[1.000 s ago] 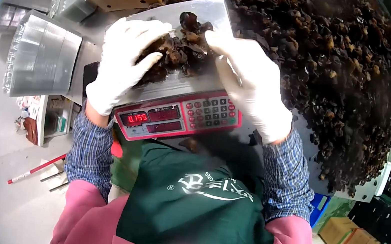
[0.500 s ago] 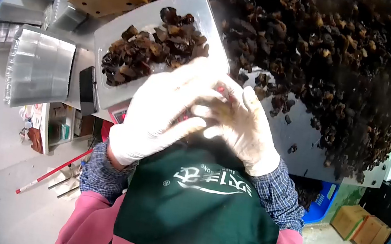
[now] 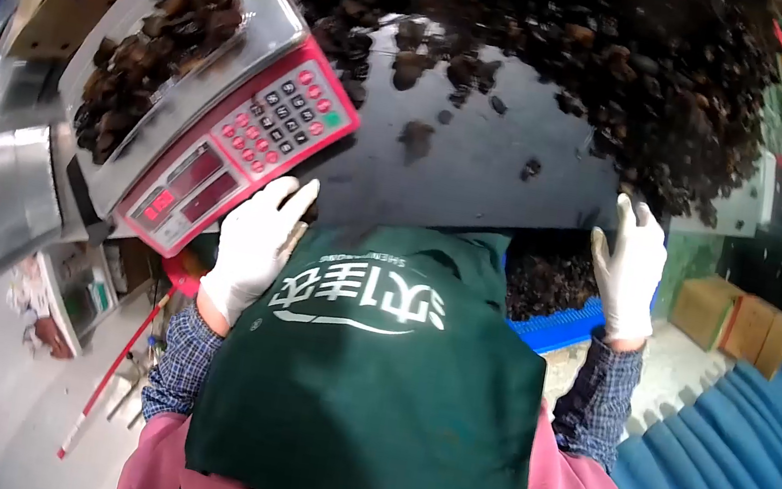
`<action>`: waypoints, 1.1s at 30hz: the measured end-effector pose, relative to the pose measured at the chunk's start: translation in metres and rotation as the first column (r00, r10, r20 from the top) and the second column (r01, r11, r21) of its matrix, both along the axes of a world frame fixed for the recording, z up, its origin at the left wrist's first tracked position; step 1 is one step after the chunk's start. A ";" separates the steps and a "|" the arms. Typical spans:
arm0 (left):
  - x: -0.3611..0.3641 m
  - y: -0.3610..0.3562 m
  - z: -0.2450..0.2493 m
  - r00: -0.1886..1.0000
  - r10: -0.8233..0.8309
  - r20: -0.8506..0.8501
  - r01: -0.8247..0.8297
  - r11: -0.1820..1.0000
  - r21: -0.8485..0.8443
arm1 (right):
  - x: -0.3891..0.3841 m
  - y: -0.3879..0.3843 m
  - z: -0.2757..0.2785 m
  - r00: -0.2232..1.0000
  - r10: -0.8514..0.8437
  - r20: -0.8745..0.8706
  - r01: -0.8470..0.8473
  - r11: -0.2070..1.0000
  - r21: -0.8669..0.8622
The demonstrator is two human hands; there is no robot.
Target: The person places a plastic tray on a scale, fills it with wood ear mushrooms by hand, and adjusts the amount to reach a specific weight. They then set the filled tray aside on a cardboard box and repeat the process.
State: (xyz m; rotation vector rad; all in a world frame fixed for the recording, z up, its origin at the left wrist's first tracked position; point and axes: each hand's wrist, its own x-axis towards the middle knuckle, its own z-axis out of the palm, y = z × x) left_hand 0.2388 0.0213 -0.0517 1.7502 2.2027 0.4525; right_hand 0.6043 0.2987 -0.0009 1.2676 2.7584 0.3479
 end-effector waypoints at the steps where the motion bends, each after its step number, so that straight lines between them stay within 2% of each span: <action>1: 0.000 0.001 -0.006 1.000 -0.008 -0.008 0.008 1.000 -0.002 | -0.010 -0.002 0.003 0.990 -0.017 -0.138 0.008 0.998 -0.066; 3: 0.003 0.004 -0.007 1.000 0.005 0.005 -0.005 1.000 0.007 | -0.049 -0.014 0.009 0.900 -0.034 -0.434 -0.063 0.977 -0.206; 4: 0.004 0.005 -0.001 0.997 0.016 0.077 -0.020 0.999 0.045 | -0.069 -0.018 0.002 0.846 -0.007 -0.533 -0.139 0.963 -0.232; 6: 0.007 0.002 -0.002 0.941 0.081 0.328 -0.159 0.962 0.220 | -0.116 -0.035 -0.003 0.829 0.162 -0.535 -0.299 0.938 -0.178; 7: 0.005 0.003 0.015 0.887 0.146 0.438 -0.225 0.965 0.134 | -0.133 -0.042 -0.016 0.805 0.196 -0.560 -0.358 0.913 -0.195; 8: 0.004 0.006 0.018 0.831 0.165 0.531 -0.299 0.938 0.175 | -0.150 -0.051 -0.024 0.814 0.190 -0.550 -0.385 0.884 -0.265; 9: 0.002 0.007 0.024 0.759 0.203 0.619 -0.375 0.913 0.161 | -0.166 -0.056 -0.028 0.778 0.210 -0.593 -0.449 0.845 -0.290; 11: -0.004 0.008 0.046 0.592 0.262 0.762 -0.503 0.859 0.096 | -0.191 -0.062 -0.037 0.798 0.243 -0.551 -0.460 0.837 -0.296; 12: -0.008 0.007 0.057 0.581 0.282 0.763 -0.538 0.837 0.101 | -0.198 -0.058 -0.048 0.797 0.283 -0.534 -0.486 0.825 -0.287; 13: -0.016 0.006 0.063 0.608 0.223 0.762 -0.533 0.826 0.184 | -0.202 -0.050 -0.059 0.783 0.322 -0.533 -0.509 0.823 -0.251; 14: -0.025 0.004 0.067 0.634 0.164 0.755 -0.526 0.807 0.267 | -0.203 -0.042 -0.064 0.788 0.280 -0.549 -0.495 0.818 -0.294; 15: -0.031 0.000 0.079 0.639 0.270 0.720 -0.586 0.777 0.229 | -0.209 -0.037 -0.060 0.745 0.254 -0.617 -0.498 0.827 -0.261; 16: -0.037 0.001 0.089 0.627 0.297 0.720 -0.649 0.710 0.272 | -0.216 -0.033 -0.053 0.698 0.224 -0.680 -0.497 0.836 -0.234; 18: -0.065 -0.007 0.090 0.692 0.313 0.650 -0.660 0.638 0.396 | -0.228 -0.026 -0.043 0.686 0.156 -0.710 -0.464 0.846 -0.263; 20: -0.094 -0.009 0.095 0.763 0.375 0.526 -0.632 0.601 0.489 | -0.243 -0.017 -0.046 0.647 0.190 -0.739 -0.503 0.834 -0.226; 21: -0.108 -0.011 0.100 0.742 0.477 0.471 -0.668 0.584 0.460 | -0.249 -0.013 -0.048 0.658 0.243 -0.712 -0.529 0.823 -0.208; 22: -0.116 -0.007 0.107 0.759 0.482 0.438 -0.651 0.568 0.504 | -0.254 -0.010 -0.048 0.669 0.279 -0.689 -0.553 0.807 -0.210; 24: -0.136 -0.007 0.112 0.709 0.516 0.481 -0.705 0.541 0.459 | -0.274 -0.004 -0.043 0.666 0.359 -0.654 -0.615 0.761 -0.208; 25: -0.149 -0.012 0.107 0.699 0.545 0.462 -0.714 0.555 0.426 | -0.282 -0.005 -0.035 0.754 0.341 -0.561 -0.576 0.754 -0.316; 26: -0.157 -0.013 0.105 0.677 0.534 0.507 -0.733 0.551 0.399 | -0.290 -0.001 -0.042 0.750 0.336 -0.570 -0.591 0.727 -0.349; 28: -0.169 -0.015 0.101 0.732 0.570 0.373 -0.681 0.611 0.403 | -0.297 0.005 -0.060 0.703 0.414 -0.578 -0.636 0.730 -0.250; 29: -0.168 -0.012 0.102 0.692 0.485 0.535 -0.712 0.578 0.398 | -0.298 0.008 -0.062 0.720 0.406 -0.563 -0.625 0.733 -0.270; 32: -0.166 -0.002 0.114 0.655 0.450 0.607 -0.741 0.542 0.397 | -0.298 0.012 -0.059 0.724 0.382 -0.574 -0.615 0.734 -0.289; 33: -0.169 -0.001 0.114 0.735 0.480 0.478 -0.672 0.611 0.419 | -0.296 0.014 -0.056 0.709 0.350 -0.612 -0.614 0.732 -0.293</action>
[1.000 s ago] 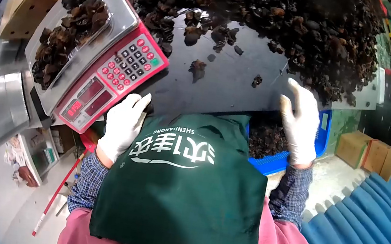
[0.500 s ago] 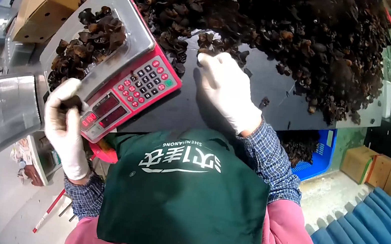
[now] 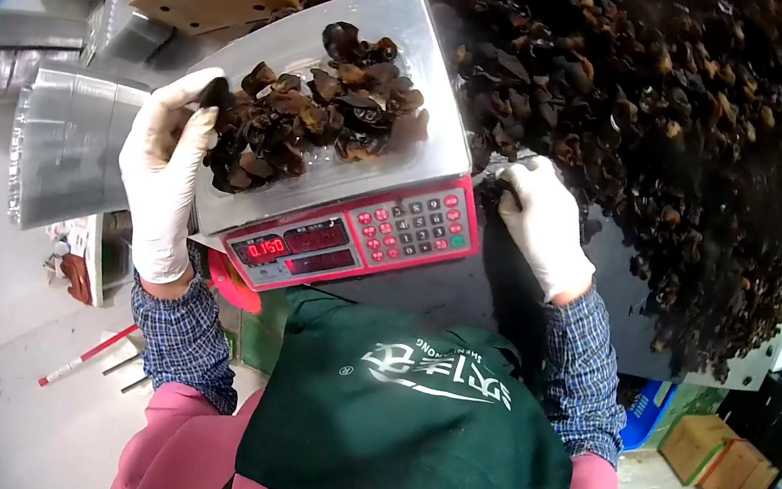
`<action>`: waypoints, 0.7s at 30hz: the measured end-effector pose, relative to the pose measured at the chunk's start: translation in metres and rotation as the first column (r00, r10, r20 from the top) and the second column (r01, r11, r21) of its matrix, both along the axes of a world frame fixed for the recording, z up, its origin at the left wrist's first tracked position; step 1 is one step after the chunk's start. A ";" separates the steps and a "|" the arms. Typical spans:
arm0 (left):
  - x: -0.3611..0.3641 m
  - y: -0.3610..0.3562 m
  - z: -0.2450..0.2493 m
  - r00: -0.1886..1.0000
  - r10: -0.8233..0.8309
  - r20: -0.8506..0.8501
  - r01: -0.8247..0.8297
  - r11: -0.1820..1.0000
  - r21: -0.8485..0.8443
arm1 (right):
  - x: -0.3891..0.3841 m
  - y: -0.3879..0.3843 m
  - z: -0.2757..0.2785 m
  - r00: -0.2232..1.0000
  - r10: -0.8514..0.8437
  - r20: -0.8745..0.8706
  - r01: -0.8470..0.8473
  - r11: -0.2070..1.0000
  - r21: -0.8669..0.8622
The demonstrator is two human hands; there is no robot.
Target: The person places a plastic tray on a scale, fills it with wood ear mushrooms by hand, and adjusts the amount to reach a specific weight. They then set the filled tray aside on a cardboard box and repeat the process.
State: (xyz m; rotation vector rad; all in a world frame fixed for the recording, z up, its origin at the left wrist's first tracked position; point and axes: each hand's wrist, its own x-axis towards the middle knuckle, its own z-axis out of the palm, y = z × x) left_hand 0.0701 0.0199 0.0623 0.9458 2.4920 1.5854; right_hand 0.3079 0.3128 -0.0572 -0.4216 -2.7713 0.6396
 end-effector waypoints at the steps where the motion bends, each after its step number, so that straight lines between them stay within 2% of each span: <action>1: -0.003 0.001 -0.001 0.993 -0.045 -0.111 0.033 0.994 -0.108 | 0.002 0.002 0.004 0.999 -0.017 -0.033 0.016 0.999 -0.037; 2: -0.003 0.007 -0.004 0.986 -0.103 -0.131 0.096 0.994 -0.061 | 0.003 0.005 0.009 0.997 -0.070 -0.013 0.069 0.995 -0.079; 3: -0.003 0.011 -0.004 0.987 -0.116 -0.114 0.100 0.986 -0.133 | 0.001 0.006 0.020 0.993 -0.094 -0.066 0.089 0.993 -0.079; 5: -0.010 0.014 -0.010 0.958 -0.239 -0.158 0.199 0.952 -0.233 | -0.010 0.003 0.055 0.980 -0.200 -0.004 0.195 0.958 -0.210; 6: -0.011 0.014 -0.017 0.965 -0.230 -0.127 0.186 0.940 -0.286 | -0.018 0.001 0.070 0.979 -0.186 -0.088 0.166 0.965 -0.202; 10: -0.005 0.016 -0.011 0.973 -0.117 -0.196 0.085 0.982 -0.166 | -0.061 -0.018 0.117 0.957 -0.040 -0.286 -0.019 0.979 -0.202; 11: -0.003 0.015 -0.005 0.984 -0.079 -0.160 0.055 0.987 -0.151 | -0.075 -0.022 0.120 0.945 0.016 -0.327 -0.078 0.981 -0.178; 13: -0.002 0.006 0.003 0.980 -0.025 -0.197 -0.016 0.979 -0.203 | -0.103 -0.034 0.123 0.912 0.130 -0.388 -0.209 0.963 -0.169; 15: -0.003 -0.005 0.001 0.984 -0.017 -0.176 -0.012 0.987 -0.163 | -0.133 -0.050 0.117 0.861 0.238 -0.449 -0.268 0.963 -0.002; 17: -0.001 -0.015 -0.003 0.988 0.026 -0.151 -0.051 0.985 -0.167 | -0.147 -0.060 0.109 0.860 0.352 -0.370 -0.348 0.934 0.080; 18: 0.001 -0.019 -0.002 0.986 0.051 -0.158 -0.082 0.977 -0.197 | -0.146 -0.063 0.110 0.890 0.382 -0.247 -0.367 0.924 0.108; 21: -0.001 -0.034 -0.009 0.987 0.073 -0.144 -0.092 0.987 -0.132 | -0.136 -0.055 0.115 0.859 0.362 -0.362 -0.371 0.928 0.048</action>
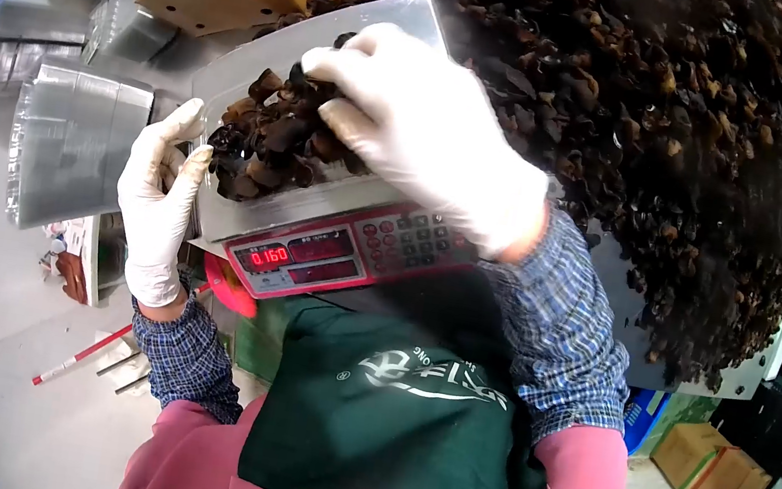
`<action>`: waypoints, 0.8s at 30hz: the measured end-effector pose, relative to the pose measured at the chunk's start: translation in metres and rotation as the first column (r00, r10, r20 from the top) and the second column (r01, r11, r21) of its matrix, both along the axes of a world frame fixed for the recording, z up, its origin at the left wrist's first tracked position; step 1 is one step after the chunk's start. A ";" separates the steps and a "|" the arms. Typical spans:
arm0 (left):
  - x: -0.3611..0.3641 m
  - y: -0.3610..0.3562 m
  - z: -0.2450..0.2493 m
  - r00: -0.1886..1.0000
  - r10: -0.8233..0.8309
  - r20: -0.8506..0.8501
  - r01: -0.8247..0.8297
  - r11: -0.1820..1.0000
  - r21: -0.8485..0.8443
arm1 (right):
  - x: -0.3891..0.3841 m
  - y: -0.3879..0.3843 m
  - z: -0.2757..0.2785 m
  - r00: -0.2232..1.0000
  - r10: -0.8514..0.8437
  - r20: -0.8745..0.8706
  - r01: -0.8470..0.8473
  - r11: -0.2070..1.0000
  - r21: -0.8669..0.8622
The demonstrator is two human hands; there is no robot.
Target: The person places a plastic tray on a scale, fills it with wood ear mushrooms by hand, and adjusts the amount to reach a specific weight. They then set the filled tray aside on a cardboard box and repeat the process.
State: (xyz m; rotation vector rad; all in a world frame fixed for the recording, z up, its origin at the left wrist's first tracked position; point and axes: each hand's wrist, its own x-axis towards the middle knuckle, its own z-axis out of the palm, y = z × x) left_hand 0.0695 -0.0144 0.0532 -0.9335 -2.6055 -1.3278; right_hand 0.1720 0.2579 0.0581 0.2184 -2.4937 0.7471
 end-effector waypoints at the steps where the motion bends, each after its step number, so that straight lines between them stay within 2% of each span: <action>1: 0.000 -0.006 0.000 1.000 0.018 0.015 -0.018 1.000 -0.007 | 0.008 0.008 0.006 0.999 -0.014 0.034 0.017 0.998 -0.067; 3: -0.006 -0.017 -0.006 0.999 0.032 0.017 -0.032 0.999 0.021 | 0.030 0.029 0.003 0.993 -0.112 0.025 0.115 0.974 -0.195; 4: -0.007 -0.019 -0.009 0.999 0.036 0.019 -0.037 0.999 0.039 | 0.056 0.047 -0.004 0.969 -0.209 0.134 0.240 0.925 -0.294; 5: -0.005 -0.018 -0.004 0.998 0.061 0.000 -0.061 0.998 -0.015 | 0.072 0.054 -0.005 0.933 -0.271 0.235 0.335 0.893 -0.301; 6: -0.006 -0.020 -0.002 0.997 0.075 -0.007 -0.075 0.995 -0.068 | 0.086 0.055 -0.006 0.923 -0.274 0.271 0.367 0.840 -0.400; 8: -0.006 -0.014 0.001 0.996 0.077 -0.045 -0.076 0.997 0.017 | 0.111 0.067 -0.018 0.897 -0.317 0.307 0.431 0.781 -0.452; 10: -0.005 -0.010 0.003 0.997 0.075 -0.026 -0.074 0.996 0.058 | 0.128 0.080 -0.032 0.887 -0.370 0.278 0.459 0.774 -0.435; 11: -0.003 -0.008 0.004 0.997 0.070 -0.018 -0.068 0.996 0.062 | 0.138 0.088 -0.039 0.858 -0.386 0.339 0.503 0.767 -0.399; 12: -0.002 -0.004 0.005 0.998 0.059 -0.011 -0.059 0.996 0.067 | 0.141 0.089 -0.041 0.876 -0.371 0.309 0.479 0.749 -0.457; 14: 0.006 0.015 0.009 0.993 -0.076 -0.091 0.082 0.994 0.068 | 0.143 0.089 -0.044 0.891 -0.360 0.276 0.451 0.773 -0.446; 15: 0.015 0.024 0.017 0.996 -0.091 -0.020 0.091 0.995 -0.029 | 0.140 0.085 -0.043 0.893 -0.362 0.269 0.450 0.763 -0.465; 16: 0.015 0.035 0.014 0.976 -0.181 -0.117 0.177 0.983 -0.050 | 0.135 0.080 -0.042 0.894 -0.364 0.260 0.447 0.753 -0.483; 18: 0.018 0.052 0.008 0.944 -0.203 -0.259 0.143 0.962 -0.234 | 0.130 0.069 -0.036 0.897 -0.361 0.256 0.437 0.815 -0.381; 19: 0.014 0.057 -0.002 0.925 -0.215 -0.312 0.135 0.957 -0.257 | 0.129 0.068 -0.038 0.902 -0.359 0.241 0.427 0.831 -0.356; 20: 0.009 0.059 -0.011 0.906 -0.246 -0.343 0.166 0.955 -0.246 | 0.128 0.068 -0.041 0.905 -0.360 0.226 0.419 0.846 -0.331; 22: 0.006 0.061 -0.019 0.950 -0.229 -0.214 0.190 0.964 -0.185 | 0.132 0.064 -0.041 0.897 -0.362 0.254 0.436 0.822 -0.366; 24: 0.006 0.061 -0.022 0.957 -0.181 -0.227 0.147 0.976 -0.159 | 0.137 0.065 -0.044 0.891 -0.369 0.267 0.447 0.817 -0.364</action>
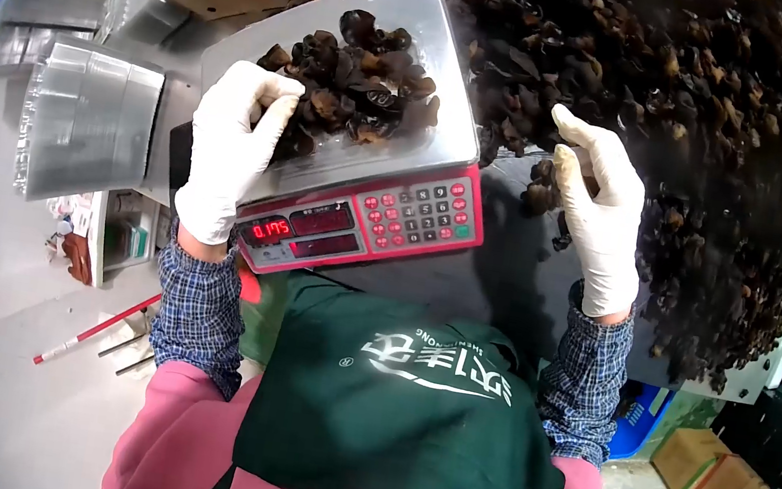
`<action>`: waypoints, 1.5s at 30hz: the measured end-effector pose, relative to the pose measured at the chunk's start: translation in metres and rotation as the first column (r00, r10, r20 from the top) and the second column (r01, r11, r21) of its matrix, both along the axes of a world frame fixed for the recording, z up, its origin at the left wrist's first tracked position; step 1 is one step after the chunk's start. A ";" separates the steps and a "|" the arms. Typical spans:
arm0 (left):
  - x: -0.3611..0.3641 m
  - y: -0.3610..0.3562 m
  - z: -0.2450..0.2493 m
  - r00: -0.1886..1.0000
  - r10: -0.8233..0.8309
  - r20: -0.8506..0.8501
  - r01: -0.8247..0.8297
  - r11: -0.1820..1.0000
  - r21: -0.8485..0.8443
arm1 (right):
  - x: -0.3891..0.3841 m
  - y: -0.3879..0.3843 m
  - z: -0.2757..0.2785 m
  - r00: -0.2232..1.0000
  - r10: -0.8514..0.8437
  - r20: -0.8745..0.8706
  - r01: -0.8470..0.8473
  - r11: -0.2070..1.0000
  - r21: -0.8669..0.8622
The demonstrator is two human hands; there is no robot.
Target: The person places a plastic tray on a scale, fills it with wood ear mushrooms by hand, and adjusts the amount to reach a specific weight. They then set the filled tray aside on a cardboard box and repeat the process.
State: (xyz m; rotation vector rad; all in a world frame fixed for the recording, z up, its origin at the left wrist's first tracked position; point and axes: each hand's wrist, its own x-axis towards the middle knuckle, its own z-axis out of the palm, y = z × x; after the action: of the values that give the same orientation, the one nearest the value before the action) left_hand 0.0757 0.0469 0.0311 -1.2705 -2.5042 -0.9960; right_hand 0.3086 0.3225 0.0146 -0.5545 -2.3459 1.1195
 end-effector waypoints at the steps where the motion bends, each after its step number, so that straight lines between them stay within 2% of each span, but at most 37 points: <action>1: 0.001 0.000 0.000 1.000 0.025 -0.003 -0.025 1.000 0.015 | 0.004 0.004 -0.005 1.000 0.012 -0.008 -0.012 0.999 0.040; 4: 0.005 -0.001 0.006 0.984 0.105 0.144 -0.119 0.988 0.096 | 0.014 0.008 -0.011 1.000 -0.010 -0.008 0.010 1.000 -0.005; 9: 0.002 -0.009 0.010 0.979 0.117 0.167 -0.134 0.987 0.091 | 0.028 0.011 -0.015 0.999 -0.052 0.009 0.053 0.997 -0.059; 12: 0.002 -0.013 0.012 0.983 0.150 0.107 -0.157 0.986 0.062 | 0.032 0.011 -0.017 0.998 -0.070 0.003 0.070 0.994 -0.086; 13: 0.001 -0.015 0.015 0.975 0.130 0.180 -0.157 0.978 0.139 | 0.033 0.010 -0.016 0.997 -0.077 0.004 0.077 0.994 -0.076; 14: 0.004 -0.019 0.023 0.970 0.162 0.180 -0.187 0.973 0.131 | 0.033 0.009 -0.014 0.997 -0.082 0.004 0.082 0.994 -0.067; 16: -0.001 -0.038 0.027 0.980 0.200 0.001 -0.197 0.961 0.195 | 0.037 0.008 -0.011 0.995 -0.100 0.009 0.100 0.993 -0.063; 18: 0.004 -0.071 0.036 0.912 0.351 0.213 -0.377 0.921 0.099 | 0.043 0.011 -0.011 0.993 -0.116 0.024 0.118 0.990 -0.072; 20: 0.015 -0.102 0.042 0.875 0.434 0.216 -0.449 0.893 0.023 | 0.052 0.021 -0.020 0.992 -0.126 0.016 0.127 0.990 -0.063; 22: 0.027 -0.138 0.039 0.842 0.498 0.210 -0.477 0.867 -0.145 | 0.058 0.025 -0.026 0.986 -0.160 0.036 0.163 0.982 -0.100; 23: 0.035 -0.152 0.031 0.884 0.453 0.117 -0.439 0.889 -0.128 | 0.061 0.026 -0.029 0.986 -0.167 0.026 0.169 0.981 -0.096; 26: 0.051 -0.196 0.009 0.851 0.524 0.007 -0.481 0.786 -0.389 | 0.067 0.031 -0.039 0.982 -0.180 0.063 0.187 0.975 -0.120; 28: 0.061 -0.200 0.012 0.791 0.611 0.033 -0.478 0.652 -0.588 | 0.064 0.030 -0.037 0.984 -0.158 0.081 0.163 0.984 -0.067; 29: 0.066 -0.199 0.015 0.794 0.607 0.014 -0.468 0.627 -0.623 | 0.062 0.030 -0.034 0.983 -0.158 0.089 0.161 0.986 -0.035; 30: 0.069 -0.196 0.016 0.805 0.593 0.002 -0.449 0.612 -0.651 | 0.058 0.027 -0.026 0.989 -0.126 0.079 0.120 0.989 0.082; 31: 0.068 -0.195 0.013 0.845 0.522 0.119 -0.400 0.763 -0.508 | 0.054 0.027 -0.024 0.992 -0.114 0.062 0.107 0.988 0.107; 34: 0.059 -0.189 0.007 0.890 0.448 0.080 -0.418 0.874 -0.247 | 0.040 0.027 -0.011 0.992 -0.118 -0.041 0.123 0.980 0.154; 36: 0.047 -0.197 0.006 0.895 0.445 -0.023 -0.438 0.869 -0.228 | 0.029 0.033 -0.002 0.982 -0.137 -0.126 0.172 0.926 0.335; 37: 0.049 -0.189 0.019 0.890 0.456 -0.011 -0.441 0.854 -0.278 | 0.020 0.038 0.001 0.966 -0.122 -0.226 0.206 0.892 0.401; 38: 0.051 -0.182 0.020 0.865 0.490 0.106 -0.468 0.866 -0.176 | 0.011 0.045 0.003 0.943 -0.090 -0.320 0.238 0.855 0.461; 40: 0.058 -0.176 0.030 0.813 0.565 0.137 -0.527 0.816 -0.236 | -0.001 0.046 0.004 0.930 -0.095 -0.354 0.302 0.746 0.594; 42: 0.049 -0.142 0.013 0.888 0.456 0.062 -0.446 0.885 -0.134 | -0.022 0.056 -0.021 0.906 -0.376 -0.193 0.394 0.591 0.704; 43: 0.051 -0.136 0.010 0.914 0.406 0.019 -0.404 0.912 -0.073 | -0.030 0.054 -0.033 0.919 -0.358 -0.163 0.349 0.548 0.761; 44: 0.059 -0.129 0.015 0.925 0.377 0.046 -0.372 0.924 -0.089 | -0.034 0.052 -0.050 0.930 -0.342 -0.131 0.299 0.503 0.811; 45: 0.066 -0.122 0.017 0.926 0.376 0.038 -0.370 0.923 -0.106 | -0.029 0.048 -0.066 0.956 -0.288 0.065 0.127 0.599 0.791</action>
State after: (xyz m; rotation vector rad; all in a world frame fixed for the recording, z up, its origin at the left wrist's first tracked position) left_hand 0.1417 -0.0754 0.0477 -0.7443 -2.7237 -0.8371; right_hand 0.2798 0.3704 -0.0512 -0.5781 -2.5286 -0.1450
